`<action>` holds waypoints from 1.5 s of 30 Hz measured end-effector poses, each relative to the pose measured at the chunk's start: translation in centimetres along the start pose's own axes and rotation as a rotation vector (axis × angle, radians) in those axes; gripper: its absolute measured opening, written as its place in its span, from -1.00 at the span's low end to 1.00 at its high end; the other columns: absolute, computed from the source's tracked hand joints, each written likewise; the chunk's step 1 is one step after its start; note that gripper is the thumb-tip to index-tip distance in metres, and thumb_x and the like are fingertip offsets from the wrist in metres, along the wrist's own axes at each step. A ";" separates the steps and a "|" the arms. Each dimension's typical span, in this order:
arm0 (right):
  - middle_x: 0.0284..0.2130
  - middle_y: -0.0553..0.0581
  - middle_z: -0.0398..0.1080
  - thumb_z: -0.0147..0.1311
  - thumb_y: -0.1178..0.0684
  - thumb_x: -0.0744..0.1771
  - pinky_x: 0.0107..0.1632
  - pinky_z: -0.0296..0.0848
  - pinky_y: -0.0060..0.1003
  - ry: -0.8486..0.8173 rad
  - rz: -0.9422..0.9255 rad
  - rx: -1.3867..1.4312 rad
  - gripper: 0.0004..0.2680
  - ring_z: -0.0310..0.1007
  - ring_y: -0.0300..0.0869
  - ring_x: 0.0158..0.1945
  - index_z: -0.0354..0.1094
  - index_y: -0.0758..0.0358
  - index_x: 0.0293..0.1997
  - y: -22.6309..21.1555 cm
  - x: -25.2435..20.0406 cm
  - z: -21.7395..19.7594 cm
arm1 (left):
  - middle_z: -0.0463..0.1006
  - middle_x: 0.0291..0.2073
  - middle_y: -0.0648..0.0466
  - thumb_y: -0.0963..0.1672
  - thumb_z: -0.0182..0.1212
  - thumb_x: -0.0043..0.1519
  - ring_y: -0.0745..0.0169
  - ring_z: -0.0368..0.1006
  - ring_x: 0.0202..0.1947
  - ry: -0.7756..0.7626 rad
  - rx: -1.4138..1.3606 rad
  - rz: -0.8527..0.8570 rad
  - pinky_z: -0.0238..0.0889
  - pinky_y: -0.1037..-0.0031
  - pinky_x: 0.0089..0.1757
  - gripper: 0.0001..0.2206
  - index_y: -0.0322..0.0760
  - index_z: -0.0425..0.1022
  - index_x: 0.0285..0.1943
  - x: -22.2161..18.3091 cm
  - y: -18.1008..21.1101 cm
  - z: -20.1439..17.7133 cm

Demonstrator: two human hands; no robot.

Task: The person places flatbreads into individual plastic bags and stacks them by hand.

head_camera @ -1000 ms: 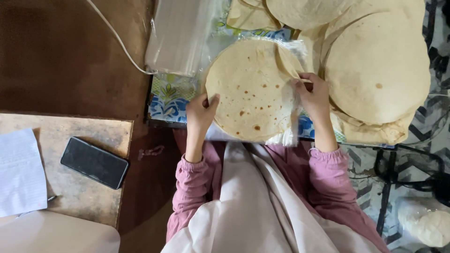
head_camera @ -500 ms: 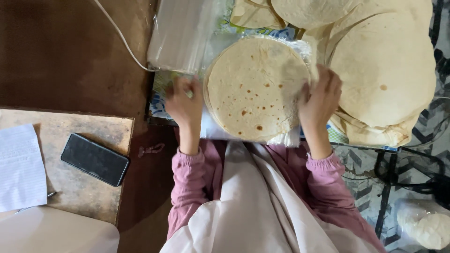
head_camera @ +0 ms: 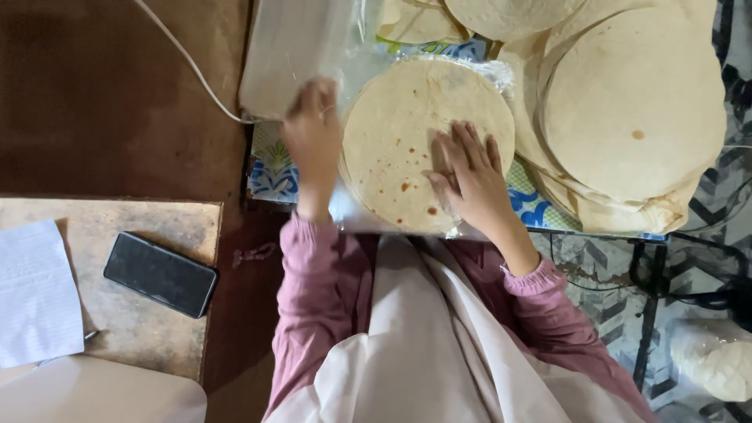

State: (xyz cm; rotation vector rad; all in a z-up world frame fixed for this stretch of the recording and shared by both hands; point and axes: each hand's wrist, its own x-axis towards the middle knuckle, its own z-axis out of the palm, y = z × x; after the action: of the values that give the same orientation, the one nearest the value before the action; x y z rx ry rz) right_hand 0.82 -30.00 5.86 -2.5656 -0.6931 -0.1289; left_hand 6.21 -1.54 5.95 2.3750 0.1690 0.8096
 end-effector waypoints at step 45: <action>0.11 0.45 0.41 -0.11 0.26 0.48 -0.14 0.60 -0.23 0.515 0.115 -0.102 -0.70 0.57 -0.06 -0.12 -0.03 0.35 0.41 -2.9 2.0 -5.4 | -0.20 0.55 -0.33 0.18 0.41 0.13 -0.31 -0.11 0.52 -0.711 -0.942 0.241 -0.06 0.08 0.38 0.08 -0.36 -0.28 0.61 -9.4 16.2 -4.4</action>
State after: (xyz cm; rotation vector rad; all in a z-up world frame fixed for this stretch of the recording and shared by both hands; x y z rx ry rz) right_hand 1.28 -29.49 12.26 -2.4983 -0.3475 -0.7707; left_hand -5.12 -15.14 13.52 1.6275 -0.6570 0.0348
